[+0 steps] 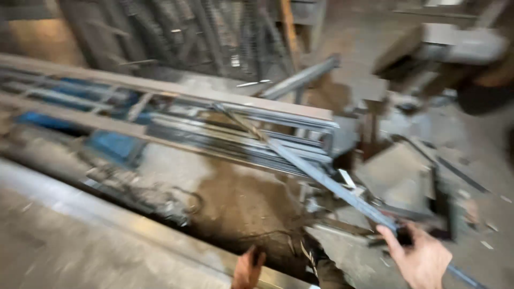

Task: Cutting metal square tubing into specific lengths using a metal chop saw.

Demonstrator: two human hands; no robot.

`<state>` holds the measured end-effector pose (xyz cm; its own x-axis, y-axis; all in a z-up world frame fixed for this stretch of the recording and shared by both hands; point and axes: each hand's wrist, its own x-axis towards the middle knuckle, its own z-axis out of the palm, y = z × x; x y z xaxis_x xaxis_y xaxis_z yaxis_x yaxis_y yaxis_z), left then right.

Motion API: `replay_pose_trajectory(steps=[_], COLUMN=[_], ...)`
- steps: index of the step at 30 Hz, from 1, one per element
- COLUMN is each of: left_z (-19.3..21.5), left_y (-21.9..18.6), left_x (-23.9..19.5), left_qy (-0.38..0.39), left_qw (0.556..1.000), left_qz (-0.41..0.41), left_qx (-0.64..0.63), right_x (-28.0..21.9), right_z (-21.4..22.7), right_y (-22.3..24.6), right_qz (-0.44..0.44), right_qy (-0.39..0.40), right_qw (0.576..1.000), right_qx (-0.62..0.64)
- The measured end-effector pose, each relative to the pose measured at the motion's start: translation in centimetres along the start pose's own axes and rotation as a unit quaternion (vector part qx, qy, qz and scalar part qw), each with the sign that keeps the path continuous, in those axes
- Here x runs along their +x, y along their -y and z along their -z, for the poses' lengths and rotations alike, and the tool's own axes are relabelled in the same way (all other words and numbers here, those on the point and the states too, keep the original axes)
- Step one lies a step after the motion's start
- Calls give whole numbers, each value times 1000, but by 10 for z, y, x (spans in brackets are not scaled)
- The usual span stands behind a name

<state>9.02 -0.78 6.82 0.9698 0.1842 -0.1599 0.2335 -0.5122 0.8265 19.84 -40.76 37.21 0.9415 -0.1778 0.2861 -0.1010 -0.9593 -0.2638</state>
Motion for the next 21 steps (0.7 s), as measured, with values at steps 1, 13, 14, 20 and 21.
replay_pose_trajectory(steps=[1, 13, 14, 20, 21], left_z=[-5, -130, -136, -160, -174], left_y=[-16, -127, -172, -393, -410], left_x=[8, 14, 18, 46, 52], left_qy=[-44, 92, 89, 244, 250], left_qw=[997, 973, 974, 880, 870], left_qz=[-69, -144, -141, 56, 72], left_qx=[17, -153, -154, -403, -418], right_x=[-22, -35, -32, -6, -7], right_z=[2, 10, 3, -57, -69], right_y=[-25, -205, -220, -266, -272], right_qz=[-47, -260, -257, -231, -239], right_qy=[17, 141, 143, 243, 261], right_qw=[999, 947, 948, 881, 874], right_qx=[-5, 122, 121, 335, 332])
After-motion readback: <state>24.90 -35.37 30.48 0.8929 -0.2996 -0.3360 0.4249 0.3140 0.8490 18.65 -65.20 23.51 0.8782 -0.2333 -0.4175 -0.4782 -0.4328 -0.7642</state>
